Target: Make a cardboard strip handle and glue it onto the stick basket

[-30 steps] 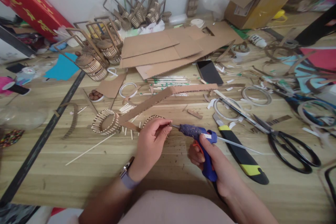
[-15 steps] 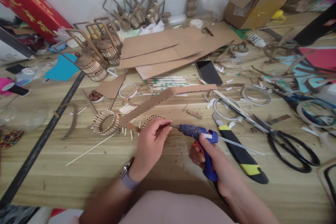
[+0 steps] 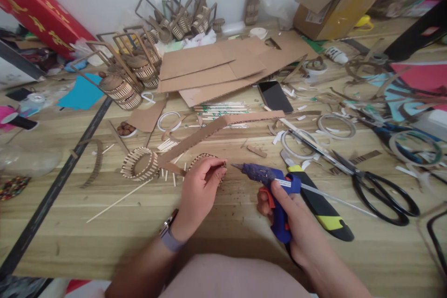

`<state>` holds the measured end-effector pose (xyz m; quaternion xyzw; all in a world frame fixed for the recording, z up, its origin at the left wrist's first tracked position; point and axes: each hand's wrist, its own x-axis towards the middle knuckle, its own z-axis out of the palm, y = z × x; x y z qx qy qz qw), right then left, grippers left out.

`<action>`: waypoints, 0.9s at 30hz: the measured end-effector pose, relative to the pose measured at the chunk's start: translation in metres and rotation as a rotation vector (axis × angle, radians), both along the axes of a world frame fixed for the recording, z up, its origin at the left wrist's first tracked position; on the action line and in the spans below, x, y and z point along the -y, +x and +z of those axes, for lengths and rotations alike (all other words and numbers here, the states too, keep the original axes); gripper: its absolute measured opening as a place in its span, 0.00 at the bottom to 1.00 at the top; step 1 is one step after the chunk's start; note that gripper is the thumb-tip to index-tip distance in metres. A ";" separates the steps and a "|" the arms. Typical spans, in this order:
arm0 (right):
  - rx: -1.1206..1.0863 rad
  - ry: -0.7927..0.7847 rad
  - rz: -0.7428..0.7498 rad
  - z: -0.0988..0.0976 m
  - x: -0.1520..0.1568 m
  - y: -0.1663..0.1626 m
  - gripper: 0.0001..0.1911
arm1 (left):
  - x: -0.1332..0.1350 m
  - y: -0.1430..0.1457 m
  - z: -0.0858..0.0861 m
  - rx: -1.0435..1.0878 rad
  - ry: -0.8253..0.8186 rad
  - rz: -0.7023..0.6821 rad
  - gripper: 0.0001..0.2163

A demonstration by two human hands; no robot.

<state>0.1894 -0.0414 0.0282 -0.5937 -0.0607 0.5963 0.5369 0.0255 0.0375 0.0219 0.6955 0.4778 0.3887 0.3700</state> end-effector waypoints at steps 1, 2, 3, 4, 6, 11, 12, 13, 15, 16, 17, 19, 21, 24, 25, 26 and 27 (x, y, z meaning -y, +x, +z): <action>-0.018 -0.005 0.006 0.001 0.000 -0.001 0.28 | 0.000 0.000 0.000 -0.003 0.004 0.001 0.06; -0.034 -0.007 0.014 0.001 0.000 -0.001 0.28 | 0.000 0.000 0.000 -0.006 0.008 0.002 0.06; -0.049 -0.006 0.020 0.000 0.000 -0.002 0.28 | 0.000 0.000 0.000 -0.009 0.011 0.001 0.06; -0.063 -0.002 0.023 -0.001 0.000 -0.003 0.28 | 0.000 0.000 0.000 -0.011 0.012 0.000 0.06; -0.086 0.010 0.023 -0.003 0.000 -0.003 0.27 | -0.001 0.000 0.001 -0.010 0.014 -0.003 0.06; -0.100 0.038 0.037 -0.006 0.000 -0.003 0.26 | -0.002 0.001 0.001 -0.008 0.014 -0.010 0.06; -0.101 0.043 0.038 -0.006 0.001 -0.003 0.26 | -0.002 0.001 0.001 -0.010 0.013 -0.008 0.06; -0.102 0.046 0.040 -0.006 0.001 -0.003 0.26 | -0.002 0.001 0.001 -0.011 0.012 -0.007 0.06; -0.101 0.050 0.043 -0.006 0.001 -0.004 0.26 | -0.002 0.001 0.001 -0.012 0.011 -0.004 0.06; -0.100 0.050 0.048 -0.006 0.001 -0.004 0.26 | -0.002 0.001 0.001 -0.011 0.011 -0.003 0.06; -0.099 0.051 0.052 -0.006 0.000 -0.004 0.27 | -0.002 0.001 0.001 -0.009 0.012 -0.003 0.06; -0.098 0.054 0.066 -0.005 0.000 -0.004 0.27 | -0.002 0.000 0.000 -0.008 0.016 -0.001 0.06; -0.100 0.060 0.077 -0.005 -0.001 -0.004 0.28 | -0.002 0.000 0.000 -0.011 0.019 0.001 0.06; -0.114 0.072 0.081 -0.005 -0.001 -0.004 0.28 | -0.001 -0.001 0.001 -0.013 0.020 -0.004 0.06; -0.117 0.079 0.079 -0.006 -0.001 -0.004 0.28 | -0.001 -0.001 0.001 -0.012 0.020 -0.006 0.06; -0.119 0.084 0.078 -0.006 -0.001 -0.004 0.28 | -0.001 -0.001 0.001 -0.012 0.019 -0.005 0.06; -0.118 0.089 0.077 -0.007 -0.001 -0.004 0.28 | -0.001 -0.001 0.001 -0.013 0.017 -0.005 0.06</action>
